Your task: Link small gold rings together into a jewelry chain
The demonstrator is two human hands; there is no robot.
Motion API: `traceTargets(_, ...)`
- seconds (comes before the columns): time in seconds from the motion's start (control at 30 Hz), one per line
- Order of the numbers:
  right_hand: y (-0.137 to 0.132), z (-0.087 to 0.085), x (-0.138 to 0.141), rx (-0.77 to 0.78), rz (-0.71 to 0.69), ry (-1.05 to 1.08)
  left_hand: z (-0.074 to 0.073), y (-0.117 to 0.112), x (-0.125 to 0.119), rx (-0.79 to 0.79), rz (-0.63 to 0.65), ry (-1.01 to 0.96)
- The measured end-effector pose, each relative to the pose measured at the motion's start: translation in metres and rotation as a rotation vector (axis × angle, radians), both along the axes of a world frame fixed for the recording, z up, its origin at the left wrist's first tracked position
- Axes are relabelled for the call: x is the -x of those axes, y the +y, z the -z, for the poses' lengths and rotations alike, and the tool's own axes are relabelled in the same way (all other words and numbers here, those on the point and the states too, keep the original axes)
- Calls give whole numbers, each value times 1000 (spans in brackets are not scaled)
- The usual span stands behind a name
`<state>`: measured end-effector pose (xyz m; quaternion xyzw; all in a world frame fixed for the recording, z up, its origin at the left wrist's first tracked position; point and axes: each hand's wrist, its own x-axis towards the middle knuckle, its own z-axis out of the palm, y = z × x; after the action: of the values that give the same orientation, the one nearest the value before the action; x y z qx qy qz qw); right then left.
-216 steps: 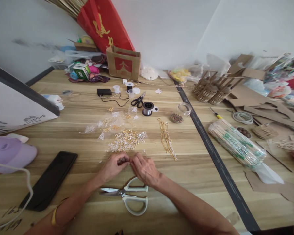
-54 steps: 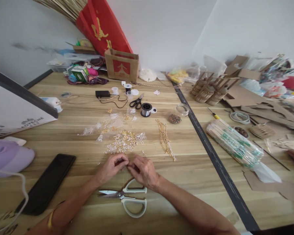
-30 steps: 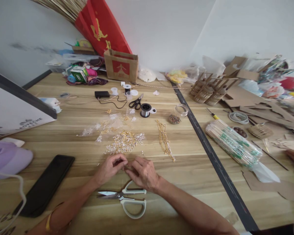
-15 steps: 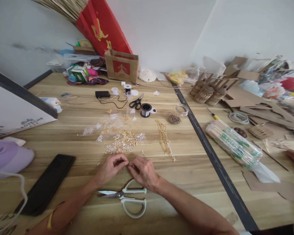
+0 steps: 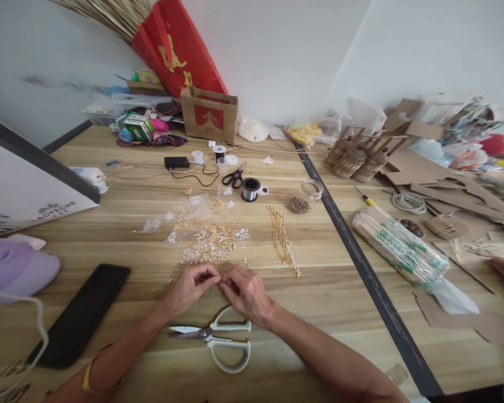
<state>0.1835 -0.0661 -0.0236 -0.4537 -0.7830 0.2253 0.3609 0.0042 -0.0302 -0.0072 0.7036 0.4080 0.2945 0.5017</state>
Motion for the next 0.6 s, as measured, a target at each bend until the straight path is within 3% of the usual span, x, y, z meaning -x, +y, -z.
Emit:
traceTargets(0.17,1,-2,0,40,-17,43,-4,1,1,-4,-16,1)
traceTargets(0.4,6,-8,-5,109,16,128,-4,5,10,44,-130,-69)
traceTargets(0.6,9,-12,-9,166,48,172,-13,12,20,-21,-189,-13)
